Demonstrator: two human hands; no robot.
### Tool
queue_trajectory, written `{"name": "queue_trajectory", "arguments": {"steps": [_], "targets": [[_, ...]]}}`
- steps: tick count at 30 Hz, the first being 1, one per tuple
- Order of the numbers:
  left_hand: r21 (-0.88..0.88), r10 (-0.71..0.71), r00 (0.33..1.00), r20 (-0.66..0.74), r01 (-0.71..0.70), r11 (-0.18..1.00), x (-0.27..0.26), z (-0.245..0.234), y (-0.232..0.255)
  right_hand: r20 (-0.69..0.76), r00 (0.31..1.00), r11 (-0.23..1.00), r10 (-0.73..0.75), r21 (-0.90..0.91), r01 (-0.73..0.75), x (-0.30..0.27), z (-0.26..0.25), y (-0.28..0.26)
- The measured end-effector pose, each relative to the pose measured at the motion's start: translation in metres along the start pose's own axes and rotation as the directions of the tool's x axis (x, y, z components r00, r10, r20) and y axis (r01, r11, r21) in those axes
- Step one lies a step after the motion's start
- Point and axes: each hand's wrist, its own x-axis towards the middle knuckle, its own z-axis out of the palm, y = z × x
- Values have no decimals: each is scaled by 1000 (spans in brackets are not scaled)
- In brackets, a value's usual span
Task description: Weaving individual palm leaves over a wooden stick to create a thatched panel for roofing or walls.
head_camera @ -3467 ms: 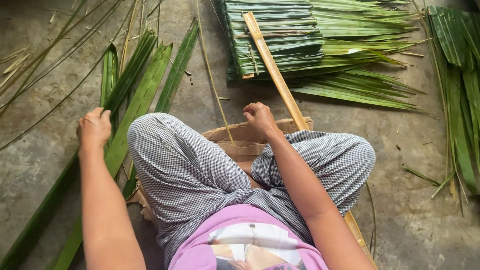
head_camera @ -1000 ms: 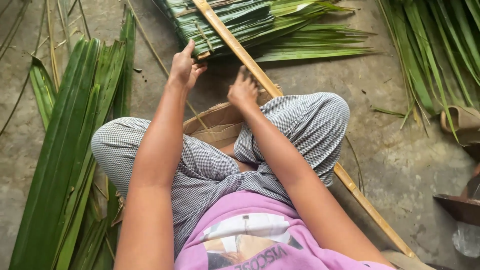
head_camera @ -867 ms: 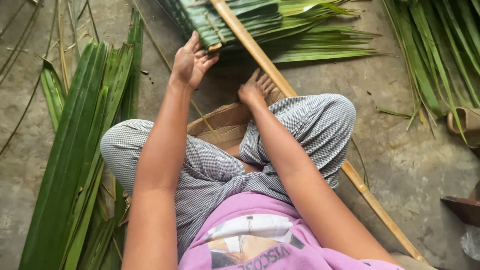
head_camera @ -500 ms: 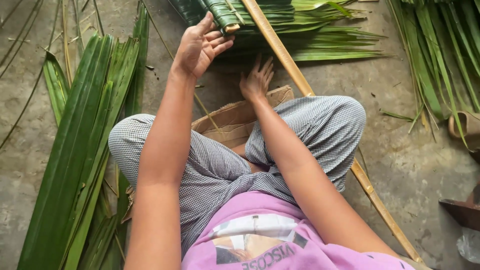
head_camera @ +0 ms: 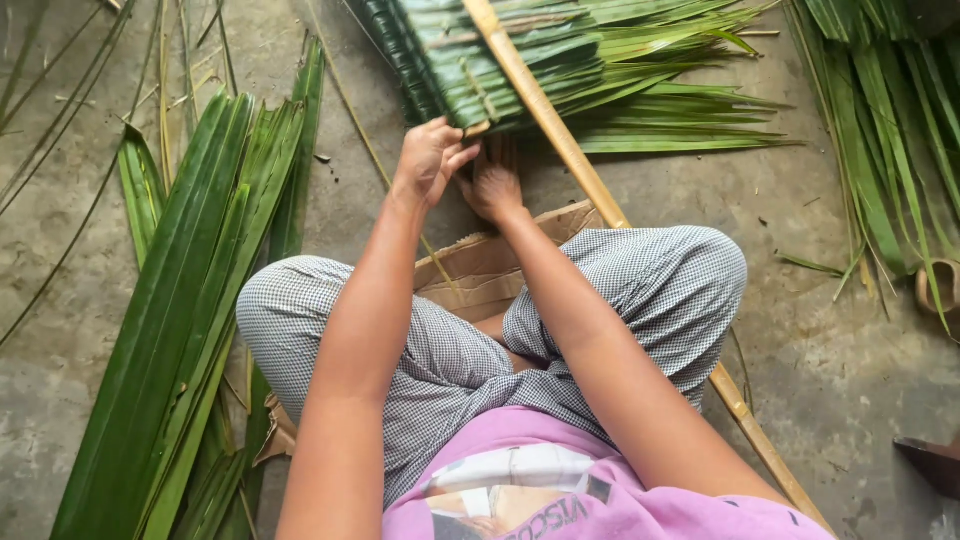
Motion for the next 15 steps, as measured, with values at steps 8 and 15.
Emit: {"name": "queue_trajectory", "arguments": {"steps": [8,15], "targets": [[470,148,826,-545,154,869,51,-62,-46,200,969,976,149,125,-176,-5,-76,-49],[152,132,939,-317,-87,985,26,-28,-19,590,807,974,-23,195,-114,18,-107,11]]}}
